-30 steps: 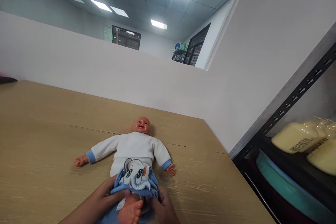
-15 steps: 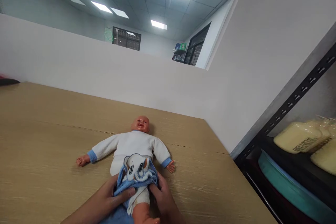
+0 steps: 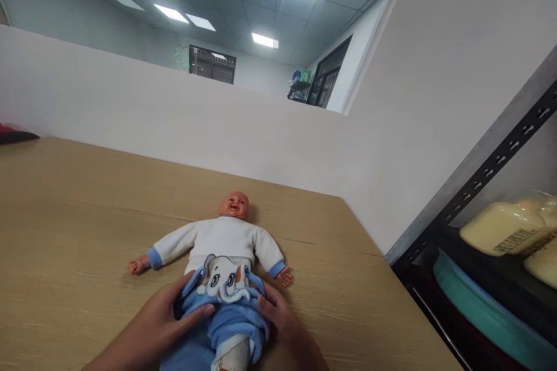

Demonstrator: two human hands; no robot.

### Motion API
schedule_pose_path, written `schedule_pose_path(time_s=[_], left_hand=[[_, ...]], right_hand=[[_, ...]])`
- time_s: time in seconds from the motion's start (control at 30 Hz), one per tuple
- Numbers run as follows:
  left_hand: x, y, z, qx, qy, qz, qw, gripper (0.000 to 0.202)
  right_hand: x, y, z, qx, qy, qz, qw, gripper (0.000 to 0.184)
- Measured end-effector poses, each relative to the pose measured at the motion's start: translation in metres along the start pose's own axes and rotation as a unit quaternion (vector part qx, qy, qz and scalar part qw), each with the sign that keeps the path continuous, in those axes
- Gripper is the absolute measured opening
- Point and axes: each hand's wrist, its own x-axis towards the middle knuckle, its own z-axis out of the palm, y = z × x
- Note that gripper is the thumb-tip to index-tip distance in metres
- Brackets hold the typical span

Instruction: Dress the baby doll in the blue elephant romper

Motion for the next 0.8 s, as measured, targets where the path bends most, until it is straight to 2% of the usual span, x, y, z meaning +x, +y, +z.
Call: schedule_pose_path(time_s=[0.07,0.17,0.33,0.47,0.53,0.67,0.8], left_hand=[[-0.002,-0.014,-0.010,0.007,-0.020,-0.032,0.999,0.093],[-0.003,-0.028,-0.022,-0.014,-0.055,-0.029,0.998,0.088],[0.011,-0.029,-0.024,-0.042,-0.002,0.051,0.998,0.069],[0.037,-0.025,-0.019,-0.048,0.058,0.023,0.997,0.065],[0.053,-0.025,-0.018,-0.051,0.084,0.031,0.995,0.061],[0.073,-0.025,-0.018,-0.079,0.074,0.065,0.992,0.054],[0.070,-0.026,-0.019,-0.063,0.057,0.068,0.994,0.049]], right_hand=[[0.007,0.004,0.004,0.005,0.014,-0.007,1.000,0.064],[0.022,0.007,0.005,-0.045,0.040,-0.041,0.997,0.051],[0.055,0.007,0.006,-0.122,0.117,-0.076,0.983,0.056],[0.083,0.002,0.011,-0.152,0.144,-0.085,0.974,0.055],[0.094,-0.001,0.014,-0.166,0.156,-0.090,0.969,0.056],[0.100,0.000,0.020,-0.191,0.184,-0.106,0.958,0.056],[0.092,0.007,0.023,-0.205,0.224,-0.122,0.945,0.055]])
